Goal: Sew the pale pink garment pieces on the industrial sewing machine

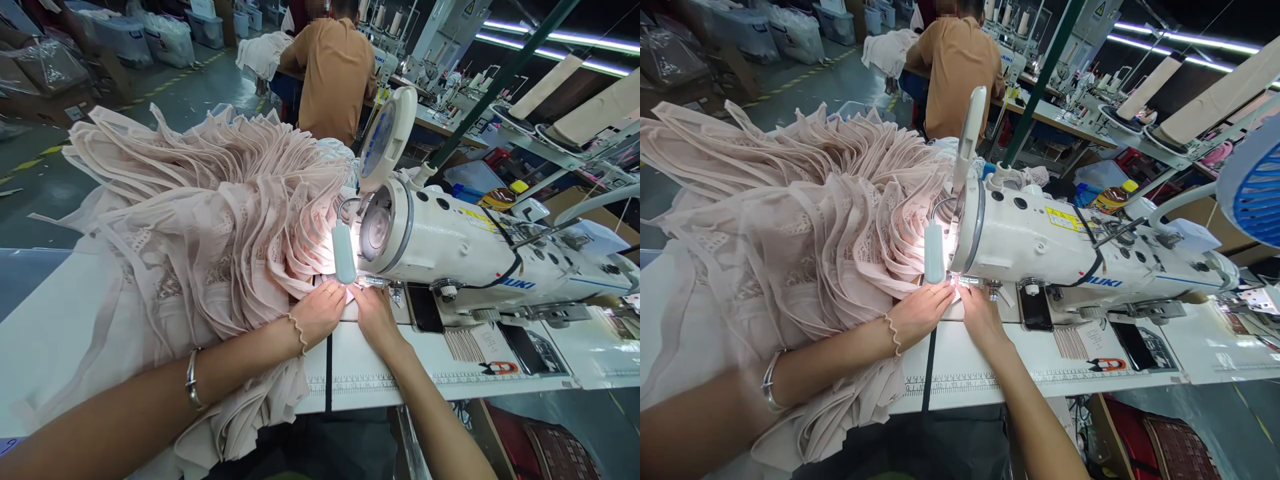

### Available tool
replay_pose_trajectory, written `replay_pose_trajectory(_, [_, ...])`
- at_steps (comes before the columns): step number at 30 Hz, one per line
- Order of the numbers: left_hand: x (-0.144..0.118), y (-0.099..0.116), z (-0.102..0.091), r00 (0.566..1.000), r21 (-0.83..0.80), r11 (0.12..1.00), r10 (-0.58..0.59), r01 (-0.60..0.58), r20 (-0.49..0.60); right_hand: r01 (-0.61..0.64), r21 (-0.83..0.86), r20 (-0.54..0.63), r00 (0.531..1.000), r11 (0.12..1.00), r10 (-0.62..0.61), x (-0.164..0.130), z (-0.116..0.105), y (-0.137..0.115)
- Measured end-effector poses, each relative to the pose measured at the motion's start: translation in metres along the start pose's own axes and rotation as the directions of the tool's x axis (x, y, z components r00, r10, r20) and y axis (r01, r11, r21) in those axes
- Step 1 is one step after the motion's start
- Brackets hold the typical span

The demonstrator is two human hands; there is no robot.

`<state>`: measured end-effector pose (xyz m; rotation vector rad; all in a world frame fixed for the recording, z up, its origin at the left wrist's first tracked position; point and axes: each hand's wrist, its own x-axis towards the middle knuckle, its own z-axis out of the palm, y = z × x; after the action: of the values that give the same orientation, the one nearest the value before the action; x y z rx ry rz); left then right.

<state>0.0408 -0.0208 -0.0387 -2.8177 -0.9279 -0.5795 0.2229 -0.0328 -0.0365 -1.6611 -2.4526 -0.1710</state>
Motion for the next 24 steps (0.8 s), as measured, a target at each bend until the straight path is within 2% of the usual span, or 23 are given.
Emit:
replay_pose_trajectory(6, [0.002,-0.003,-0.006,0.998,-0.044,0.999,-0.027,0.029,0.064,-0.034,-0.003,0.027,0.999,0.999,0.034,0.002,-0.003,-0.002])
replay_pose_trajectory(16, [0.004,-0.004,-0.003,0.999,0.004,0.999,-0.032,0.032,0.041,-0.052,0.005,0.033,0.998,0.999,0.052,0.004,-0.004,-0.004])
replay_pose_trajectory(19, [0.004,-0.003,-0.003,1.000,0.045,0.999,-0.021,0.021,0.006,-0.053,0.020,0.035,0.998,0.998,0.053,0.005,-0.006,-0.005])
replay_pose_trajectory(24, [0.002,-0.011,-0.006,0.999,0.091,0.996,0.018,-0.016,-0.026,-0.059,0.093,-0.075,0.995,0.994,0.066,0.004,-0.004,-0.006])
